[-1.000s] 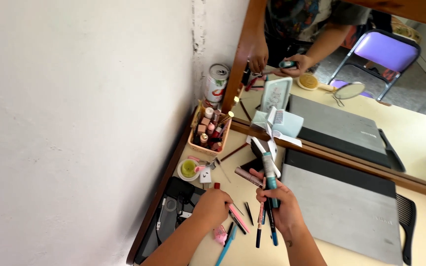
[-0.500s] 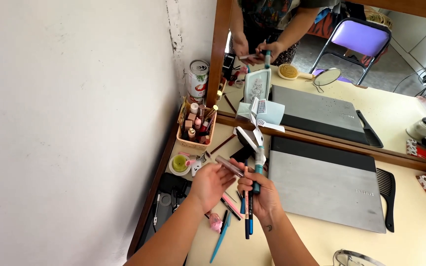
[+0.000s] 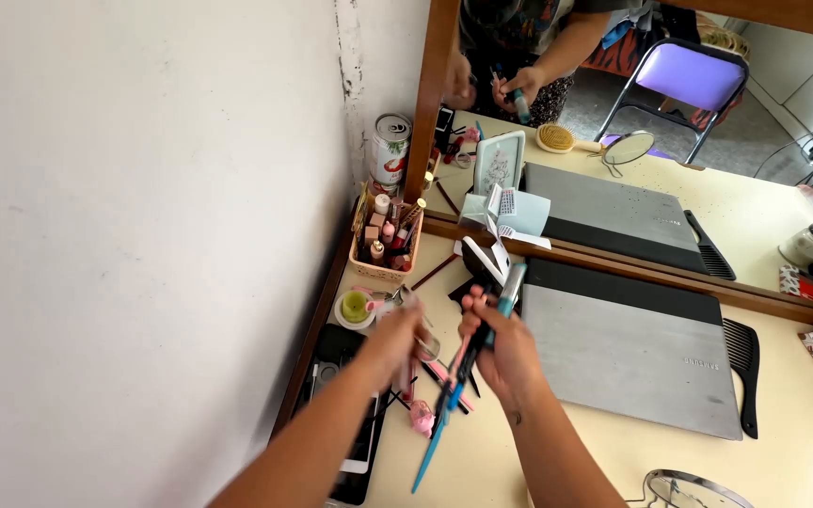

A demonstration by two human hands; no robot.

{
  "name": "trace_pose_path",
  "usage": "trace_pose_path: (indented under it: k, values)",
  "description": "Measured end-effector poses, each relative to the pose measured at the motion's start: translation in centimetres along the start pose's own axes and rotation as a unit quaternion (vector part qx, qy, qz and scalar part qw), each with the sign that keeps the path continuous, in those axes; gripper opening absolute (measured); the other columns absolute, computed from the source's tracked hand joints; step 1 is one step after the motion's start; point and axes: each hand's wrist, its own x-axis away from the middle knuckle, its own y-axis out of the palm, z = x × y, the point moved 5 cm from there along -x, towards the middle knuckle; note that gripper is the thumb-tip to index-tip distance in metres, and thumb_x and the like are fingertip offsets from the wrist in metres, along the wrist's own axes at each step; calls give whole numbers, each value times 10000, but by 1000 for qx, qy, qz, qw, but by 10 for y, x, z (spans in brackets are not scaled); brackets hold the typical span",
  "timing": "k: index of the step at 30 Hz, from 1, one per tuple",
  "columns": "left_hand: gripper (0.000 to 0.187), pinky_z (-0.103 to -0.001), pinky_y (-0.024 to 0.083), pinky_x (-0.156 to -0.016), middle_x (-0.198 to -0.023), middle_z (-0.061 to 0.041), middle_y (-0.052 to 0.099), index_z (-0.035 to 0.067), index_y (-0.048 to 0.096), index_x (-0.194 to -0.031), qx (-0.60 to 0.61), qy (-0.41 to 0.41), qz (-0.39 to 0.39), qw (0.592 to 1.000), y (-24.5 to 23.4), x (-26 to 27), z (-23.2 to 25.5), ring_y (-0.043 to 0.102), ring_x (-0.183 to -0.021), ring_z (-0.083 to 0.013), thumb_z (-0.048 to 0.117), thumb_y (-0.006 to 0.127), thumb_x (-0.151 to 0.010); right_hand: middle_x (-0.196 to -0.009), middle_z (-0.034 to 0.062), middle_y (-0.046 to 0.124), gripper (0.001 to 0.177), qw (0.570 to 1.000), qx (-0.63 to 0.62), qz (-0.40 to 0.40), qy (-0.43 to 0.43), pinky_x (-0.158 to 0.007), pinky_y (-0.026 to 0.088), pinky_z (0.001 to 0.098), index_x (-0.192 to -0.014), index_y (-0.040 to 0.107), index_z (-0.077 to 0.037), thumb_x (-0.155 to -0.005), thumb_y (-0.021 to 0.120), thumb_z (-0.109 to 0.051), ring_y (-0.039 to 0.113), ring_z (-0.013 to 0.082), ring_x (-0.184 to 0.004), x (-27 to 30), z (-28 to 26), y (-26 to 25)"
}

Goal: The person moves two purple chairs away from a vanity desk, then organizes makeup items into a small basket, places pens and brushes into a holder, and arranges photo frames and hair tools on the desk surface.

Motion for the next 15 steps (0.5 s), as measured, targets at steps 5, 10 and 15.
trace_pose_path:
  k: [5,10,15]
  values:
    - [351,-398,575,-589,-834,-121,724,118,609,-1002,173,-119,-70,975,30,14,-32,720,-687,-284,469,591,-1017,-921,158,655,263,992,108,0,-65,-636,437,273,-1230,595,55,-967,600,58,475,147,-675,12,-21,46]
    - [646,-490,656,-589,-871,-186,737,80,668,-1074,199,-116,-191,954,47,28,-18,748,-660,-332,699,504,-993,-899,213,720,287,964,259,-13,-51,-629,499,299,-1234,631,64,-947,628,69,566,187,-643,26,-18,63]
    - [416,-410,669,-570,-709,-163,678,3,647,-963,128,-12,-115,985,41,23,-18,735,-606,-274,399,772,-964,-961,164,771,241,943,328,-3,-47,-728,526,299,-1189,630,-3,-956,687,-26,658,190,-789,28,-18,61]
